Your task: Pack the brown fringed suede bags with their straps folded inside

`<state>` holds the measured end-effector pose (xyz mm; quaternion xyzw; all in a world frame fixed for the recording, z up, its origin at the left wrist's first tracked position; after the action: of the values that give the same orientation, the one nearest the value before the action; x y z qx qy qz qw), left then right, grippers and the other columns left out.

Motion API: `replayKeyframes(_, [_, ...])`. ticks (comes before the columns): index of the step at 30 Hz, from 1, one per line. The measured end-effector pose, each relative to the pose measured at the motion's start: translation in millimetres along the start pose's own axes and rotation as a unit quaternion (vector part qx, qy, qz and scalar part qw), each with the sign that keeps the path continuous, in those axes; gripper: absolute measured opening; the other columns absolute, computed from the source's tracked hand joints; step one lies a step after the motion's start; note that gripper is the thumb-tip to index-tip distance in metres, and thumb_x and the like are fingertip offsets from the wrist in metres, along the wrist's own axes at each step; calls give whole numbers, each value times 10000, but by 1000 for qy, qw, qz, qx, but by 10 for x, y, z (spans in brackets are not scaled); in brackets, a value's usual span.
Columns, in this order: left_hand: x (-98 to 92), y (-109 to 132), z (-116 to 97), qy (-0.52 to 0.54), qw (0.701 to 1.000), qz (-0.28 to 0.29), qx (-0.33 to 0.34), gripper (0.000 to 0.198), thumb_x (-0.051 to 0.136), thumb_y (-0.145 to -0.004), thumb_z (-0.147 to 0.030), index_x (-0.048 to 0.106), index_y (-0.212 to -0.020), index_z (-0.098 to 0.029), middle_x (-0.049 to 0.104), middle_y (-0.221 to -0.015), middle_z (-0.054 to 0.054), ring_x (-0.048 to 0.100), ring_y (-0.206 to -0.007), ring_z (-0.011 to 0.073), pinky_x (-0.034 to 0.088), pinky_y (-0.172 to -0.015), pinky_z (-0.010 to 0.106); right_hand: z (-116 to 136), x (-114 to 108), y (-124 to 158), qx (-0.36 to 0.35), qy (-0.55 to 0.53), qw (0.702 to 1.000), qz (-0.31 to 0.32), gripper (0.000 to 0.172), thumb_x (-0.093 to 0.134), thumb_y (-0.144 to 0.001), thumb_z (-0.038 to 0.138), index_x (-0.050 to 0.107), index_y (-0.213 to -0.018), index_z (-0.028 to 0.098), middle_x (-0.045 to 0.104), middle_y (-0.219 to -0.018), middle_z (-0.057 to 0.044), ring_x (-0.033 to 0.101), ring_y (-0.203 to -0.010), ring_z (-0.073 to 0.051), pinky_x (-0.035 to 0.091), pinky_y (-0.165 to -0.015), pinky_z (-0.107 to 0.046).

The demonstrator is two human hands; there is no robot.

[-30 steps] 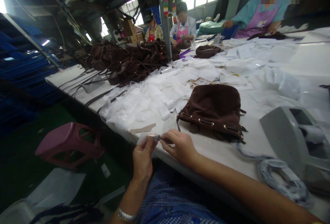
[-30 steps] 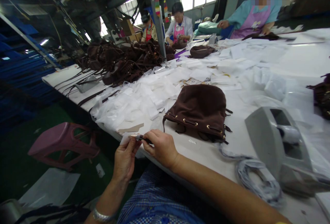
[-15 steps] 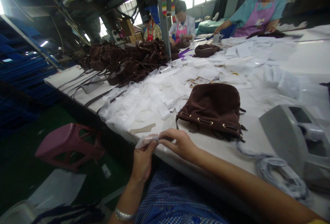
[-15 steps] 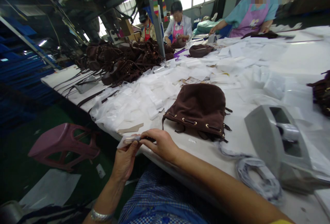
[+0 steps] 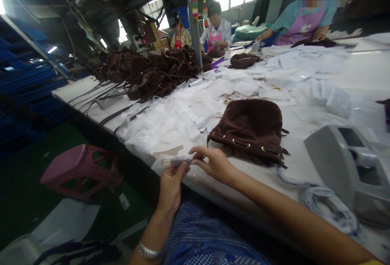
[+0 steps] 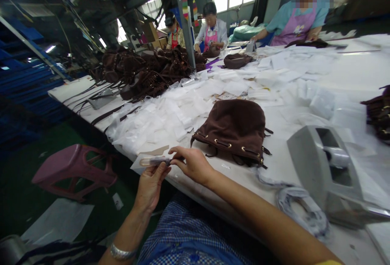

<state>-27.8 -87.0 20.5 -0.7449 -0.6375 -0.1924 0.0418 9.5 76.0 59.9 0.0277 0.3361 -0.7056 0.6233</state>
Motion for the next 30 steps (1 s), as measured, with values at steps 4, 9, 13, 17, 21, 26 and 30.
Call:
replayKeyframes(4, [-52, -83, -84, 19, 998, -38, 39, 284, 871, -629, -265, 758, -866, -158, 758, -916, 42, 693, -860, 151, 554, -810, 266, -16, -38, -54, -57, 101, 993, 39, 353, 713, -856, 245, 604, -1191, 223, 747, -1031, -50, 672, -1020, -221, 397, -1038, -453])
replayKeyframes(9, [-60, -159, -87, 25, 998, -41, 39, 315, 882, -614, -266, 753, -879, -156, 753, -927, 47, 690, -874, 157, 559, -818, 290, -193, -66, -89, -49, 159, 986, 18, 340, 660, -881, 151, 599, -1208, 223, 761, -910, -28, 685, -919, -201, 363, -1067, -467])
replayKeyframes(13, [10, -132, 20, 24, 998, -36, 36, 341, 868, -640, -304, 747, -921, -151, 749, -975, 58, 695, -885, 167, 554, -850, 318, -190, -57, -81, -60, 139, 988, 7, 371, 630, -890, 124, 581, -1241, 233, 760, -877, -6, 683, -898, -181, 388, -1049, -406])
replayKeyframes(17, [149, -104, 109, 12, 999, -12, 37, 346, 845, -674, -325, 743, -955, -151, 749, -982, 62, 697, -898, 173, 537, -895, 343, -121, -58, -73, -63, 125, 990, 0, 349, 606, -908, 136, 587, -1243, 230, 753, -904, -22, 673, -920, -184, 446, -958, -345])
replayKeyframes(21, [276, -124, 126, 20, 999, 17, 19, 266, 818, -707, -340, 745, -874, -147, 752, -966, 62, 694, -942, 180, 516, -933, 350, -149, -79, -81, -67, 115, 991, 12, 361, 593, -924, 160, 564, -1279, 219, 737, -1010, -59, 667, -955, -188, 486, -877, -327])
replayKeyframes(26, [209, -219, 40, 57, 998, -24, 7, 232, 846, -664, -313, 735, -802, -163, 744, -982, 46, 667, -1038, 188, 508, -947, 341, -275, -103, -107, -95, 173, 980, 13, 443, 638, -890, 149, 540, -1317, 214, 722, -1070, -81, 649, -1027, -210, 363, -1082, -472])
replayKeyframes(30, [253, -192, 87, 46, 999, -5, -6, 268, 861, -642, -290, 747, -848, -164, 738, -1005, 47, 664, -1013, 186, 510, -934, 345, -306, -103, -117, -89, 173, 981, -16, 386, 589, -903, 102, 590, -1279, 187, 715, -901, -60, 653, -878, -187, 482, -934, -363])
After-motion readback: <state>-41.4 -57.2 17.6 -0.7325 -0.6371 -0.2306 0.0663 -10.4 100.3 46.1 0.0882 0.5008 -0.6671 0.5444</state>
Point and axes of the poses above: each hand's wrist, its own y-axis away from the middle knuckle, its own x-axis out of the palm, z = x × y, the point moved 4 cm from there along -y, towards the middle knuckle
